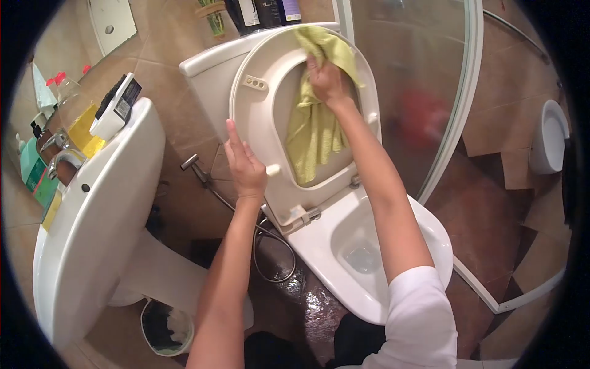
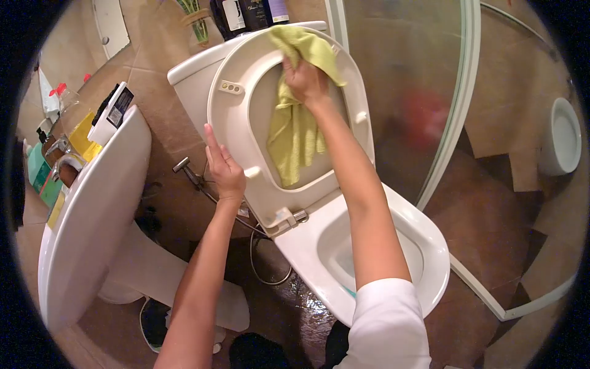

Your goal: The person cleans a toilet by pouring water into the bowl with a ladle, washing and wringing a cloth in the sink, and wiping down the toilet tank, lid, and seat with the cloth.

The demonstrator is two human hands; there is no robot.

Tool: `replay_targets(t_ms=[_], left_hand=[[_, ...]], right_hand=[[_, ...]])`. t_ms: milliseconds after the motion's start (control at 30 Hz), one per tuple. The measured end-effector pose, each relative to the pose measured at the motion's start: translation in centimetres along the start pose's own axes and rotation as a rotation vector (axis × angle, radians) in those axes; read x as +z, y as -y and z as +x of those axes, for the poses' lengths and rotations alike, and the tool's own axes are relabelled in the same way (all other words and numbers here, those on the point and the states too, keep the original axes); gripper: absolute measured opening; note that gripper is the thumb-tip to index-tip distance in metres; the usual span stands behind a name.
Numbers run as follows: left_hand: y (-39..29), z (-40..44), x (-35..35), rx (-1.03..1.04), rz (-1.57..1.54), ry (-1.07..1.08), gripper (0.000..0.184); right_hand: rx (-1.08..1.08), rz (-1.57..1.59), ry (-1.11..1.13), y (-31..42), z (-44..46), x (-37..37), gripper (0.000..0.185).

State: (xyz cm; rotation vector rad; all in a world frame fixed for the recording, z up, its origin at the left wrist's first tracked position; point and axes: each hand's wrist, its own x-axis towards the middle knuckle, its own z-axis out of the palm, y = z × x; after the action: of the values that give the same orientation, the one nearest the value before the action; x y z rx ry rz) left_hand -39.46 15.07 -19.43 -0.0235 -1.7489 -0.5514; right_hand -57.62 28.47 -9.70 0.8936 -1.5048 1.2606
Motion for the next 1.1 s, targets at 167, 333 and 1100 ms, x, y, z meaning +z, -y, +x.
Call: replay_targets(t_ms=[167,333,1100], left_hand=[[0.4,0.0,0.3,0.025,0.027,-0.012,0.056],[0.0,-0.1,0.3,0.091,0.031,-0.057,0.054],[0.0,-0.4,0.5,0.087,0.072,-0.075,0.055]], right_hand=[[0.154,-0.131,-0.247,1.5,1.6,2.1,0.05],[-0.235,-0.251,0.021,-0.9,-0.8,-0.7,0.052],[0.404,-0.216,-0.046,-5.7,-3.4,-4.9,0.072]])
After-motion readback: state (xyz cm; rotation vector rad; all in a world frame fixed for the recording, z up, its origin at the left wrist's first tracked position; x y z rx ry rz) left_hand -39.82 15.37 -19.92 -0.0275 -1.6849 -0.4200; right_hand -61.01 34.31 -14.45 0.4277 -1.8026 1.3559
